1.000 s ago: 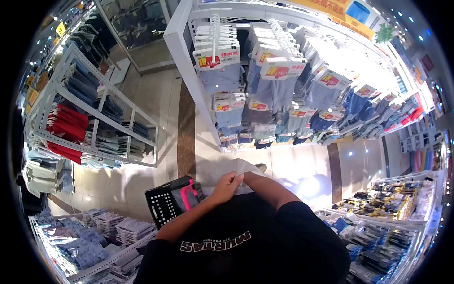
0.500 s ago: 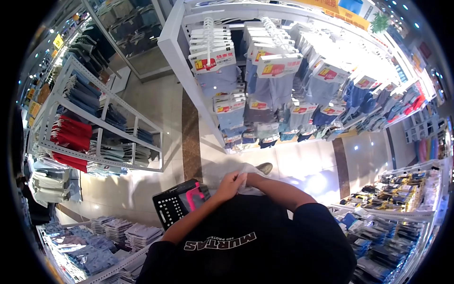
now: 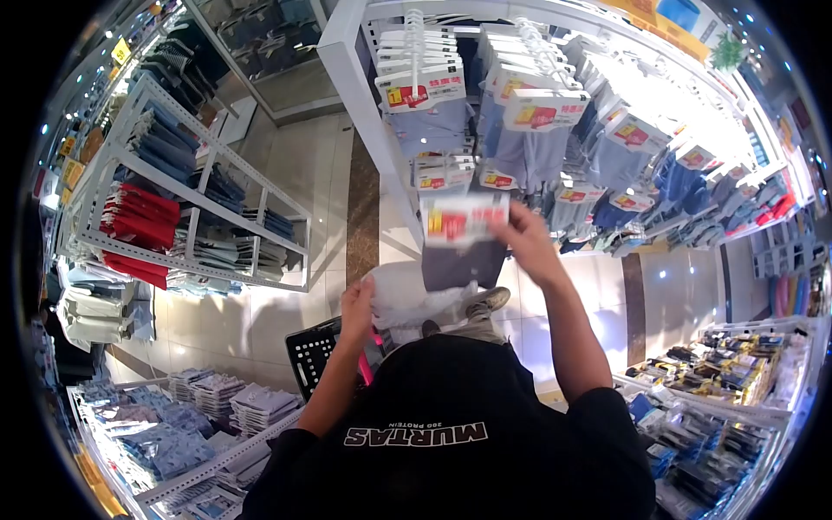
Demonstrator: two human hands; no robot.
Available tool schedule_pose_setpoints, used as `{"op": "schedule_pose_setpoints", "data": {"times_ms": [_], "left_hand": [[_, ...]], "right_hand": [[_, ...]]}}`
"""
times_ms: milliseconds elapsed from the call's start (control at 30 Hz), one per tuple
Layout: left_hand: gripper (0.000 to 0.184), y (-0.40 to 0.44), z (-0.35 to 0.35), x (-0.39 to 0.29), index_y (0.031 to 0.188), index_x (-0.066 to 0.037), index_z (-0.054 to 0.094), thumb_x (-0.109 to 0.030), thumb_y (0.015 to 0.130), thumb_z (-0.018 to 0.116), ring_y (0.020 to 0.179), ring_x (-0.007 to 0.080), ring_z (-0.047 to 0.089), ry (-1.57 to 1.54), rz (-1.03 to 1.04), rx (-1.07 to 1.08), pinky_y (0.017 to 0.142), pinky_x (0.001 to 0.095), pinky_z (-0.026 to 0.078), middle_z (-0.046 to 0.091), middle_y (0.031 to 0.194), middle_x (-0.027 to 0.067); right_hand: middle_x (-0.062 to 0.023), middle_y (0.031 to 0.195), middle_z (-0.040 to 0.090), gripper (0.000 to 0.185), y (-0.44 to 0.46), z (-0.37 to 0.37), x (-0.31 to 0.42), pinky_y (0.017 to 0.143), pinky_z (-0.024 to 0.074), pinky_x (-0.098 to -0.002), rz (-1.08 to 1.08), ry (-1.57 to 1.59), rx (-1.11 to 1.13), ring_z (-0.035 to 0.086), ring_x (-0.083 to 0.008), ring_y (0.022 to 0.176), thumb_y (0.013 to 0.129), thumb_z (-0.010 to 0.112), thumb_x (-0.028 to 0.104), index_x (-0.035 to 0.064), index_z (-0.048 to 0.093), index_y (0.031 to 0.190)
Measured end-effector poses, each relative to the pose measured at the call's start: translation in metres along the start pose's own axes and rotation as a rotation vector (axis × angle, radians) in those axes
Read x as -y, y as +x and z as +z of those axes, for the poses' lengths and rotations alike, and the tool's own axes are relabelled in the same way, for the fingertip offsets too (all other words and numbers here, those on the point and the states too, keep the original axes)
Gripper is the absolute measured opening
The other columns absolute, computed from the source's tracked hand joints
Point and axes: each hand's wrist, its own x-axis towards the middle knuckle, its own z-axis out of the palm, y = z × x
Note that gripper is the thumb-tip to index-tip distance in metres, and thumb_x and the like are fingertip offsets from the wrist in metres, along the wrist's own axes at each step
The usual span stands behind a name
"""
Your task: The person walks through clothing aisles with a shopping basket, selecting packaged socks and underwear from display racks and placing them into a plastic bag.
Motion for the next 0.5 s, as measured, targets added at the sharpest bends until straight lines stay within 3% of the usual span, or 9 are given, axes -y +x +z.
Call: {"op": "schedule_pose_setpoints", "data": {"times_ms": [167,200,300,367,467,500], "left_hand": [[0.026,-0.01,-0.014,-0.057,0.083,-0.007,0.061,-0.027,0.099,0.057,0.064,0.0063,0.054,-0.185,0.057,-0.177,0.059,0.0219,0.043,0.058,0.074,-0.0026],[0.024,-0.008,-0.028,-0.062,0.086,-0.006,0.061,-0.026,0.099,0.057,0.067,0.0067,0.055,-0.211,0.107,-0.218,0.061,0.0222,0.044,0.058,0.076,-0.0022],[0.022,-0.015,-0.063,-0.083,0.096,-0.003,0.064,-0.024,0.098,0.059,0.082,0.0091,0.057,-0.288,0.261,-0.44,0.074,0.0238,0.046,0.061,0.086,0.0003],[0.027,-0.032,-0.091,-0.096,0.109,0.0,0.062,-0.024,0.098,0.058,0.092,0.0131,0.058,-0.333,0.253,-0.585,0.084,0.0277,0.047,0.063,0.101,0.0045],[0.027,-0.074,-0.133,-0.108,0.109,-0.001,0.062,-0.026,0.1,0.055,0.094,0.0163,0.062,-0.348,0.326,-0.624,0.083,0.0325,0.052,0.065,0.105,0.0075],[0.026,-0.088,-0.144,-0.104,0.108,-0.002,0.063,-0.026,0.1,0.055,0.093,0.0157,0.062,-0.332,0.344,-0.632,0.082,0.032,0.052,0.065,0.104,0.0073]], "right_hand": [[-0.0043,0.112,0.065,0.033,0.063,0.007,0.045,0.089,0.0435,-0.0243,-0.263,0.163,-0.095,0.057,-0.0089,0.1,0.098,0.058,0.022,-0.0006,0.058,0.121],[-0.0047,0.111,0.065,0.032,0.072,0.011,0.053,0.091,0.0427,-0.0242,-0.2,0.153,-0.098,0.057,-0.0095,0.101,0.098,0.058,0.022,-0.0004,0.058,0.12],[-0.0053,0.112,0.065,0.032,0.104,0.03,0.066,0.091,0.0432,-0.0247,-0.313,0.071,-0.076,0.058,-0.0101,0.101,0.098,0.058,0.022,-0.0005,0.058,0.12],[-0.0059,0.111,0.066,0.032,0.123,0.039,0.065,0.09,0.0437,-0.0254,-0.334,0.064,-0.075,0.058,-0.0101,0.101,0.097,0.06,0.022,-0.001,0.057,0.12],[-0.0068,0.11,0.066,0.03,0.139,0.054,0.061,0.088,0.043,-0.0243,-0.338,0.013,-0.158,0.057,-0.0086,0.099,0.097,0.06,0.021,-0.0019,0.059,0.117],[-0.0065,0.099,0.066,0.03,0.153,0.054,0.044,0.08,0.045,-0.0263,-0.404,0.019,-0.215,0.057,-0.0091,0.09,0.096,0.06,0.025,-0.0017,0.061,0.11]]}}
